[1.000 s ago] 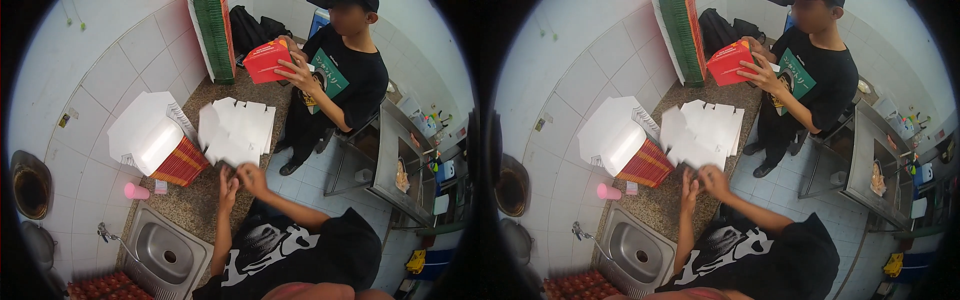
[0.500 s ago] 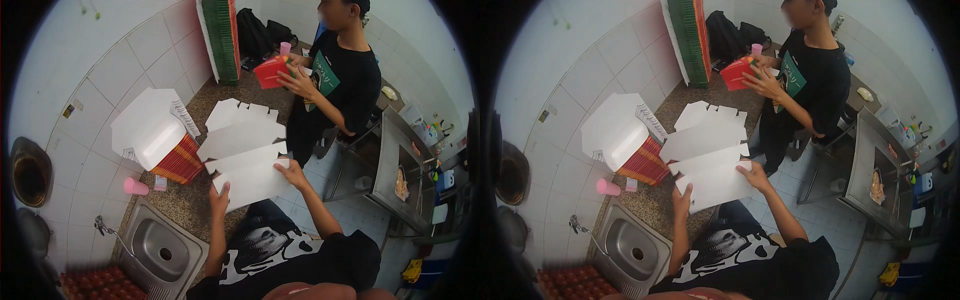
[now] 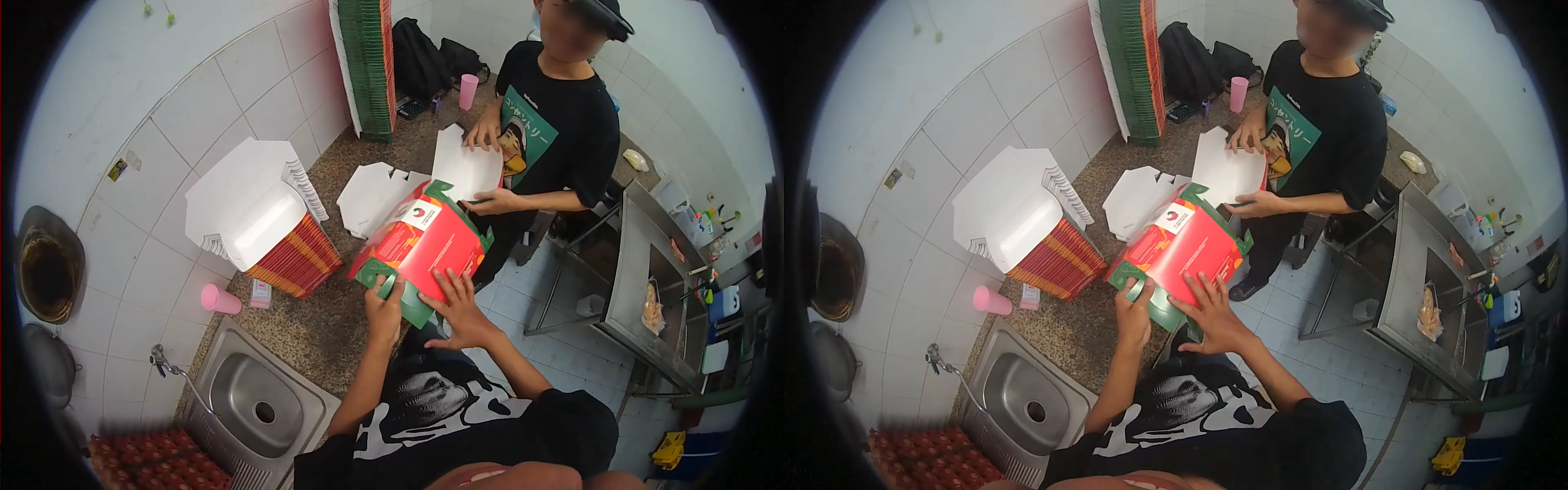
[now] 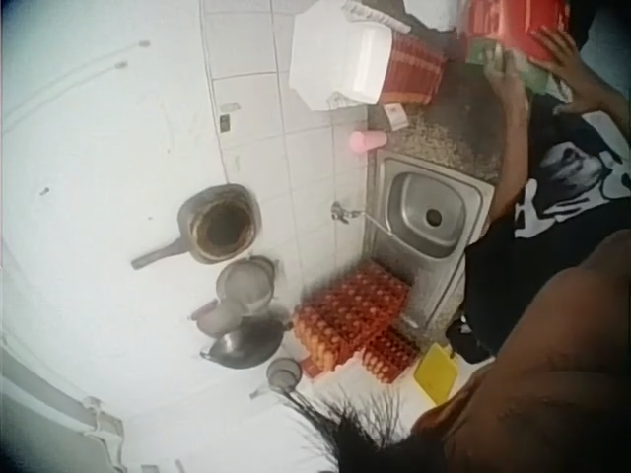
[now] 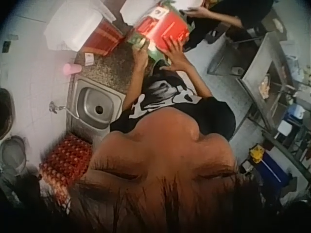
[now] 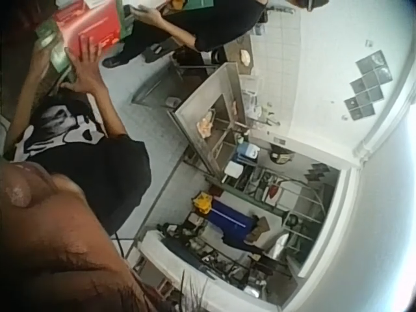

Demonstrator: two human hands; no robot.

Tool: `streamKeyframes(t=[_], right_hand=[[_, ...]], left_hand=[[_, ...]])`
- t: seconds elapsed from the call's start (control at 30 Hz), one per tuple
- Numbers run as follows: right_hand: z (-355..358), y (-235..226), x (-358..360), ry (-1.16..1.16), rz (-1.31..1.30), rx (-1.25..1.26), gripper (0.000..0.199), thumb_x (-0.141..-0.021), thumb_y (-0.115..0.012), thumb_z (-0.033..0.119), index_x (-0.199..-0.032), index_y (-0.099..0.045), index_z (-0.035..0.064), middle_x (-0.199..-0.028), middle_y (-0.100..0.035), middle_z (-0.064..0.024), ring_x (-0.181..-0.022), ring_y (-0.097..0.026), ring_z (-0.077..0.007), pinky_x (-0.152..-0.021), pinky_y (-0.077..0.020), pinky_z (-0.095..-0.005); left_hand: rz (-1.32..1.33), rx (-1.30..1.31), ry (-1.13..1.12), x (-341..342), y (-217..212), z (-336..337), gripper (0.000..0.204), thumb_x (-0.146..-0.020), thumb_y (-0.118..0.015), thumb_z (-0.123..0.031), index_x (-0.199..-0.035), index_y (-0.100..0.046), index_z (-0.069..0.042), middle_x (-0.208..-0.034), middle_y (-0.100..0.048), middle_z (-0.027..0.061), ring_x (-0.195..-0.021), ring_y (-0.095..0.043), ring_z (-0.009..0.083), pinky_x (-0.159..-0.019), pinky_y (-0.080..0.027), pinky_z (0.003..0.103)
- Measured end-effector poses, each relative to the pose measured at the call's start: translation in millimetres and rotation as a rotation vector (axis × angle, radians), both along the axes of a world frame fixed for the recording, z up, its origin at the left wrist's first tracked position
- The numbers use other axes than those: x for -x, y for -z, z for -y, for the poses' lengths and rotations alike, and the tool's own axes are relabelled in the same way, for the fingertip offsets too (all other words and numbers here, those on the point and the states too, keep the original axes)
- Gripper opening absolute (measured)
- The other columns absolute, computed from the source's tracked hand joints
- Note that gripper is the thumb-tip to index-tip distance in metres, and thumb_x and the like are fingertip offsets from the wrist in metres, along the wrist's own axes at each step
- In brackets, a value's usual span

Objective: The person is folding flat cardboard sheets into pizza boxes and stacking them on a shelf in a commercial kitchen environment.

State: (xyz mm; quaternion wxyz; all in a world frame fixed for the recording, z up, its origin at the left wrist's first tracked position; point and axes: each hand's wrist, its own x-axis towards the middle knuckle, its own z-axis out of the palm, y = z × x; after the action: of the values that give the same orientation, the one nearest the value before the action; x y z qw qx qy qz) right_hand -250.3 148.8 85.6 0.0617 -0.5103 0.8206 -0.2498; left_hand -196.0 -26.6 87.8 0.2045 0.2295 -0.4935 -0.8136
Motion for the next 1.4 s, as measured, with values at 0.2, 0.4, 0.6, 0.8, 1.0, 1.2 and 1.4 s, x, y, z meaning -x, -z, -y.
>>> streamKeyframes(t=[0.2,0.4,0.6,0.8,1.0,1.2,1.4], right_hand=[[-2.6,10.3,9.6,0.142,-0.176,0.275,0.055,-0.085,-0.069,0.033,-0.136,-0.055,0.0216,-0.144,-0.045,-0.0161,-0.133,-0.043,-0.0276,-0.112,-0.022,-0.0523],[26.6,38.1,-31.5,0.615,1.068,0.734,0.043,-0.101,-0.047,0.03,-0.134,-0.053,0.0023,-0.125,-0.06,-0.0075,-0.113,-0.055,-0.0209,-0.1,-0.0407,-0.0317],[6.9,-6.8,-7.5,0.215,-0.006,0.575,0.048,-0.079,-0.062,-0.001,-0.127,-0.06,0.0044,-0.132,-0.057,-0.0159,-0.121,-0.057,-0.0334,-0.098,-0.0489,-0.0368],[-4.4,0.2,3.9,-0.049,-0.002,0.432,0.054,-0.075,-0.079,0.014,-0.126,-0.063,0.0119,-0.142,-0.048,-0.0147,-0.127,-0.051,-0.0342,-0.105,-0.045,-0.0418],[-9.2,-5.5,8.9,-0.166,0.03,0.432,0.054,-0.077,-0.078,0.015,-0.128,-0.062,0.0132,-0.141,-0.05,-0.0155,-0.128,-0.05,-0.0348,-0.105,-0.0442,-0.0425],[8.5,9.1,12.5,0.12,-0.076,0.428,0.047,-0.081,-0.072,0.009,-0.126,-0.06,0.0049,-0.137,-0.052,-0.0189,-0.125,-0.052,-0.0366,-0.104,-0.0441,-0.0404],[24.3,34.2,13.2,0.264,0.446,0.591,0.041,-0.086,-0.064,0.006,-0.127,-0.057,0.0017,-0.138,-0.052,-0.0195,-0.125,-0.052,-0.0384,-0.103,-0.0432,-0.0425]], left_hand=[[-0.087,-0.079,0.095,-2.5,-2.8,-0.9,0.029,-0.092,-0.065,-0.008,-0.117,-0.058,0.004,-0.11,-0.064,0.0076,-0.098,-0.06,0.0129,-0.087,-0.047,0.026],[-0.128,-0.376,0.101,14.6,13.9,-6.2,0.012,-0.089,-0.068,-0.008,-0.099,-0.061,-0.007,-0.092,-0.063,0.0027,-0.086,-0.063,0.0147,-0.073,-0.054,0.032],[-0.129,-0.221,-0.031,9.3,14.0,-14.7,0.018,-0.093,-0.063,-0.01,-0.11,-0.06,-0.003,-0.101,-0.064,0.0042,-0.09,-0.063,0.0142,-0.079,-0.052,0.03],[-0.12,-0.234,-0.044,11.7,23.1,-13.1,0.023,-0.095,-0.062,-0.012,-0.113,-0.062,0.002,-0.107,-0.064,0.0061,-0.094,-0.062,0.0137,-0.081,-0.051,0.028],[-0.1,-0.344,-0.048,12.3,33.9,-8.9,0.026,-0.096,-0.061,-0.014,-0.118,-0.059,0.0,-0.111,-0.063,0.0069,-0.094,-0.063,0.0143,-0.083,-0.051,0.028],[-0.088,-0.266,-0.035,14.7,42.2,-29.3,0.027,-0.099,-0.056,-0.021,-0.116,-0.058,0.0,-0.103,-0.062,0.0065,-0.091,-0.061,0.0133,-0.076,-0.053,0.028],[-0.061,-0.229,0.056,13.9,46.5,-26.9,0.022,-0.102,-0.05,-0.026,-0.109,-0.056,-0.006,-0.101,-0.062,0.0047,-0.091,-0.062,0.0158,-0.078,-0.052,0.033]])
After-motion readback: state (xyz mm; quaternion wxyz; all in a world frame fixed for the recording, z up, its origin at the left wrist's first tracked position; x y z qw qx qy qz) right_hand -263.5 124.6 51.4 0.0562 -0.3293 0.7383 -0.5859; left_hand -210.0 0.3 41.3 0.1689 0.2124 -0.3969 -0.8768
